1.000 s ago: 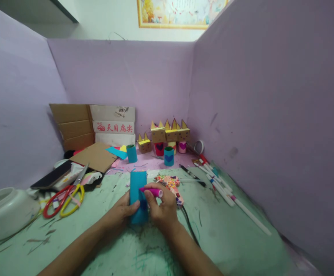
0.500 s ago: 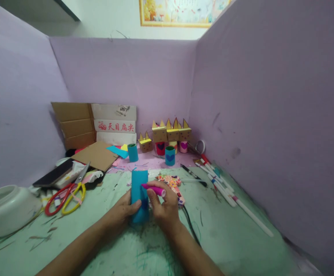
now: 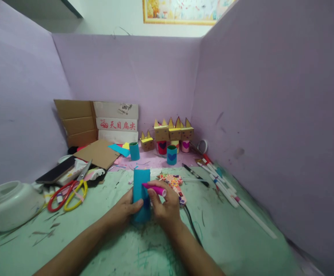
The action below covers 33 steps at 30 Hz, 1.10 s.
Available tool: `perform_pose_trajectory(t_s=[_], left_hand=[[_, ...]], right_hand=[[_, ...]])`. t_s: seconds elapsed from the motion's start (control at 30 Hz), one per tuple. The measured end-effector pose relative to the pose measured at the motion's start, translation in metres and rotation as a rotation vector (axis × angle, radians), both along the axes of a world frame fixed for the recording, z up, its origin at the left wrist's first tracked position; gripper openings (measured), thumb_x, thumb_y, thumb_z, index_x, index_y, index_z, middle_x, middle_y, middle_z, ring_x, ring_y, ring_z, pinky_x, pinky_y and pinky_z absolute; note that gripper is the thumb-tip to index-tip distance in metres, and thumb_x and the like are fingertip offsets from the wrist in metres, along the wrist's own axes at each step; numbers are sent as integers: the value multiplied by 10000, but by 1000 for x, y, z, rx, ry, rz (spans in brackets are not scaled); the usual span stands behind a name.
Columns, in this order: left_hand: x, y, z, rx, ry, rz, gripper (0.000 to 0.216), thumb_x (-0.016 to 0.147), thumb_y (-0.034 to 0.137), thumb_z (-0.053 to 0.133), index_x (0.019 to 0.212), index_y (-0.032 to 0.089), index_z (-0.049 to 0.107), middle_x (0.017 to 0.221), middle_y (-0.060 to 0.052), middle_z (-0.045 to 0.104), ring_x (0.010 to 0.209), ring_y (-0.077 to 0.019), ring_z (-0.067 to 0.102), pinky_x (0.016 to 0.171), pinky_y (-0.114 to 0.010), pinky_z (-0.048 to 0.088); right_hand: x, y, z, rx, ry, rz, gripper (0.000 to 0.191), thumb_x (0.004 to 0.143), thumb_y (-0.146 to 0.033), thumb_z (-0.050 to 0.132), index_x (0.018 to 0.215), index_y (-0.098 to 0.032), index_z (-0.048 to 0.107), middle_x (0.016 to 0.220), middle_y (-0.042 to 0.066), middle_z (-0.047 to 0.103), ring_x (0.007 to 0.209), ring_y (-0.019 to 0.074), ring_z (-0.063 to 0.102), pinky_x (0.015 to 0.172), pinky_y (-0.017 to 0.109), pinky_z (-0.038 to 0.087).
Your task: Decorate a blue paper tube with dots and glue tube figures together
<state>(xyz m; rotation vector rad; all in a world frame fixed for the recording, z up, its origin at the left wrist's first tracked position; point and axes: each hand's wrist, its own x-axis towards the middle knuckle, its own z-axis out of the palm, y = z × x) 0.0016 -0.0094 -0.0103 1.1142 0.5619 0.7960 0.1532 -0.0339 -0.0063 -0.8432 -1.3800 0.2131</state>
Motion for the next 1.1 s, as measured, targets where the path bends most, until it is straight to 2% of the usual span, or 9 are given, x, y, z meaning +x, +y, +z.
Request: perform_pose_trajectory(t_s=[0.2,0.4,0.67,1.1], left_hand=[[-2,0,-1,16,15,9,844,714,459,782,1432,238,396,1310,-146,568,1157,-317,533,858,-371,454],[-1,1,-1,25,2,1,858,699,477,791,1429,234,410,1278,-152,585,1103,-317,561,827,-371,458],[-1,3,-4,42,-12,-1,805,715,469,782,1404,226,445,1273,-134,591,1126,-304,548,864,-363,446],[-2,0,-1,17,-12,0,781,721,455,780,1397,237,455,1238,-129,605,1091,-299,561,841,-361,442]], right_hand=[[-1,-1,4,-18,-20,12,128,852,-196,609,896,-224,726,853,49,764,723,204,719,676,328,585],[-1,-2,6,-12,-36,-4,123,844,-210,607,878,-219,725,814,47,760,653,192,698,655,326,585],[-1,-3,3,-34,-42,19,123,856,-232,602,890,-209,718,804,48,753,658,188,693,638,315,578],[0,-4,4,-33,-53,31,115,848,-211,606,862,-208,719,805,52,766,662,198,709,649,322,579]])
